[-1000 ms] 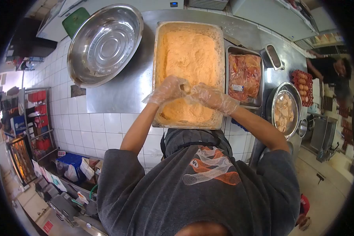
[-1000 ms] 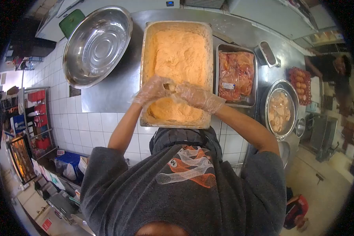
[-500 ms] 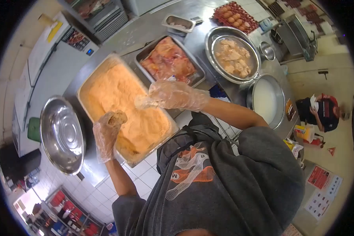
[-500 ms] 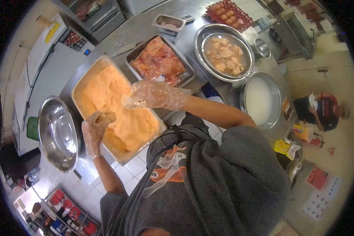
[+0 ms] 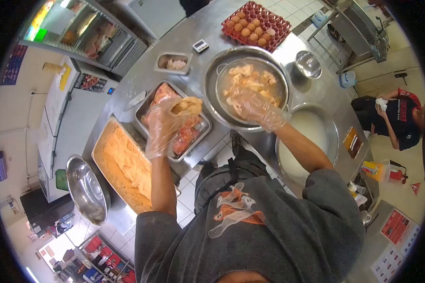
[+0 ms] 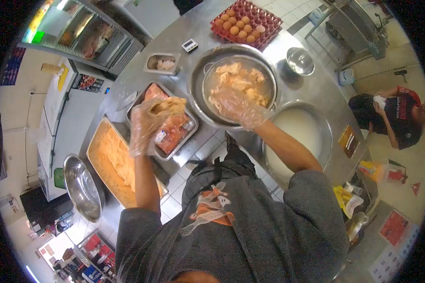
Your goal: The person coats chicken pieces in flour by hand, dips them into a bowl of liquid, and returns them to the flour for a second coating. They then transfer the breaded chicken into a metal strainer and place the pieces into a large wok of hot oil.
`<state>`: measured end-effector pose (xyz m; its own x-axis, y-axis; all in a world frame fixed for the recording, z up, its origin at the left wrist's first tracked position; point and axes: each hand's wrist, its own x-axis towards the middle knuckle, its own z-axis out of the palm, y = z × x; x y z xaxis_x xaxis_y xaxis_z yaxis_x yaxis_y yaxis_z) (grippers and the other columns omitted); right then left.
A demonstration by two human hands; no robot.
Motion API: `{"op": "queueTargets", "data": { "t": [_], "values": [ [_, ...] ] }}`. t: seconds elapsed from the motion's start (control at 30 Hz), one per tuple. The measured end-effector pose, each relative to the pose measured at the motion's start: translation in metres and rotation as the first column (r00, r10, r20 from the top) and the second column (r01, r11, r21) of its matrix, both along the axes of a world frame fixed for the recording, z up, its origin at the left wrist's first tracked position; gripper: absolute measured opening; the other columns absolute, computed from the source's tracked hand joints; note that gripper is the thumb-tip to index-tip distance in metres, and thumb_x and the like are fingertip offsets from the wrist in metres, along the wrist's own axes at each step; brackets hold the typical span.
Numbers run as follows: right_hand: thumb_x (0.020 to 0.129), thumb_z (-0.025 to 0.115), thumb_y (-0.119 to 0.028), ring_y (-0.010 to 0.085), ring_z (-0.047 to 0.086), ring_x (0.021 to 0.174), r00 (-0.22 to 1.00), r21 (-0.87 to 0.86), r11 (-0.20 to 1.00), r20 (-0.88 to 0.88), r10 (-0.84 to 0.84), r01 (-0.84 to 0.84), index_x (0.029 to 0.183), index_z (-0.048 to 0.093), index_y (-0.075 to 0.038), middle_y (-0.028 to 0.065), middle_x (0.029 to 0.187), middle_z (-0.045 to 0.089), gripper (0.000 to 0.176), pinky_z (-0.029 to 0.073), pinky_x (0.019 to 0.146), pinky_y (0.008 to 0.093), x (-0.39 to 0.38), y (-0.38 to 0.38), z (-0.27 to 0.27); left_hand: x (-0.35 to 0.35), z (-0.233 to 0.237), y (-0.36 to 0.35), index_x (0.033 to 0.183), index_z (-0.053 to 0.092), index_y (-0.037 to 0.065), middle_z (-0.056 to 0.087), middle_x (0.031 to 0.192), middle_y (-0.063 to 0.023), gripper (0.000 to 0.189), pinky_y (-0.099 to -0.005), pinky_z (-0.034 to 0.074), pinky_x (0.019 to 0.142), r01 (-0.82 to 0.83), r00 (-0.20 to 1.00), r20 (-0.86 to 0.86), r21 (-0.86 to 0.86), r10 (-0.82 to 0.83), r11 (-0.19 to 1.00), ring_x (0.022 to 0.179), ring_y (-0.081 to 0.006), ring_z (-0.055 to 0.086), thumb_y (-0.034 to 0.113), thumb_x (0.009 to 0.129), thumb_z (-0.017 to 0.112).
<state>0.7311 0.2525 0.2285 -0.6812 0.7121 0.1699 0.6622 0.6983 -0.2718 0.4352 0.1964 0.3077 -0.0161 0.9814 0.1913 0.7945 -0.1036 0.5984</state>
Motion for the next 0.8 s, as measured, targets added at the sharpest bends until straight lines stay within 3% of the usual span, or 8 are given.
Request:
{"op": "queueTargets", "data": {
  "t": [0.07, 0.23, 0.37, 0.47, 0.6, 0.73, 0.77, 0.8],
  "values": [
    [0.091, 0.063, -0.023, 0.0295, 0.06, 0.117, 0.997, 0.167, 0.985, -0.059, 0.046, -0.036, 0.123, 0.07, -0.014, 0.0102, 0.12, 0.067, 0.035, 0.048, 0.104, 0.0422, 0.021, 0.008, -0.021, 0.035, -0.01, 0.038, 0.103, 0.075, -0.001, 0.075, 0.09, -0.0165, 0.035, -0.034, 0.057, 0.076, 0.04, 0.999, 0.03, 0.034, -0.041, 0.999, 0.08, -0.0249, 0.074, 0.016, 0.074, 0.085],
    [0.091, 0.062, -0.019, 0.0331, 0.056, 0.123, 0.943, -0.427, 0.885, -0.176, -0.284, 0.187, 0.128, 0.068, -0.013, 0.0177, 0.123, 0.065, 0.039, 0.044, 0.108, 0.0445, 0.04, 0.027, -0.054, 0.119, -0.037, 0.111, 0.103, 0.076, 0.001, 0.075, 0.097, -0.0186, 0.034, -0.0385, 0.058, 0.08, 0.135, 0.978, 0.157, 0.033, -0.139, 0.99, 0.086, -0.0326, 0.073, 0.015, 0.073, 0.081],
    [0.087, 0.068, -0.019, 0.0367, 0.063, 0.112, 0.814, -0.34, 0.84, -0.264, -0.518, 0.424, 0.13, 0.067, -0.012, 0.0204, 0.119, 0.067, 0.043, 0.05, 0.101, 0.0466, 0.063, 0.019, -0.084, 0.166, -0.091, 0.157, 0.106, 0.074, 0.0, 0.075, 0.098, -0.0202, 0.036, -0.0373, 0.058, 0.079, 0.233, 0.943, 0.184, 0.23, -0.277, 0.945, 0.085, -0.0306, 0.074, 0.012, 0.073, 0.081],
    [0.084, 0.073, -0.02, 0.0374, 0.065, 0.107, 0.709, -0.442, 0.798, -0.396, -0.584, 0.41, 0.129, 0.068, -0.01, 0.0197, 0.116, 0.069, 0.046, 0.052, 0.098, 0.0458, 0.093, 0.014, -0.086, 0.195, -0.108, 0.174, 0.107, 0.074, 0.0, 0.074, 0.099, -0.0209, 0.036, -0.0382, 0.059, 0.081, 0.206, 0.952, 0.231, 0.007, -0.202, 0.979, 0.087, -0.0321, 0.074, 0.012, 0.073, 0.08],
    [0.086, 0.074, -0.019, 0.0321, 0.067, 0.107, 0.685, -0.528, 0.709, -0.291, -0.668, 0.468, 0.127, 0.069, -0.005, 0.0178, 0.115, 0.07, 0.043, 0.052, 0.096, 0.0397, 0.118, -0.002, -0.037, 0.229, -0.163, 0.184, 0.101, 0.074, 0.003, 0.073, 0.098, -0.021, 0.026, -0.0467, 0.057, 0.082, 0.159, 0.938, 0.253, 0.302, -0.239, 0.94, 0.091, -0.0374, 0.071, 0.014, 0.077, 0.073],
    [0.088, 0.073, -0.018, 0.0291, 0.066, 0.114, 0.747, -0.469, 0.788, -0.333, -0.576, 0.398, 0.128, 0.069, -0.004, 0.017, 0.128, 0.069, 0.043, 0.049, 0.101, 0.0406, 0.127, -0.019, -0.008, 0.234, -0.21, 0.176, 0.103, 0.076, 0.006, 0.074, 0.098, -0.0171, 0.022, -0.0465, 0.054, 0.091, 0.256, 0.964, 0.113, -0.18, -0.239, 0.95, 0.093, -0.0348, 0.07, 0.009, 0.085, 0.065],
    [0.088, 0.073, -0.016, 0.0283, 0.065, 0.117, 0.725, -0.522, 0.763, -0.344, -0.597, 0.381, 0.13, 0.067, -0.003, 0.0175, 0.132, 0.067, 0.045, 0.048, 0.103, 0.0402, 0.124, -0.021, -0.003, 0.238, -0.218, 0.166, 0.101, 0.074, 0.005, 0.073, 0.097, -0.0157, 0.021, -0.0469, 0.051, 0.094, 0.239, 0.929, -0.225, -0.244, -0.295, 0.94, 0.096, -0.0343, 0.069, 0.008, 0.088, 0.059],
    [0.088, 0.073, -0.015, 0.0275, 0.064, 0.12, 0.715, -0.58, 0.736, -0.342, -0.61, 0.35, 0.132, 0.066, -0.001, 0.0179, 0.135, 0.066, 0.046, 0.047, 0.106, 0.0398, 0.116, -0.022, 0.001, 0.237, -0.229, 0.163, 0.098, 0.072, 0.002, 0.072, 0.097, -0.0159, 0.019, -0.0463, 0.051, 0.096, 0.269, 0.918, -0.241, -0.204, -0.315, 0.941, 0.098, -0.0331, 0.067, 0.009, 0.088, 0.058]
  ]
}}
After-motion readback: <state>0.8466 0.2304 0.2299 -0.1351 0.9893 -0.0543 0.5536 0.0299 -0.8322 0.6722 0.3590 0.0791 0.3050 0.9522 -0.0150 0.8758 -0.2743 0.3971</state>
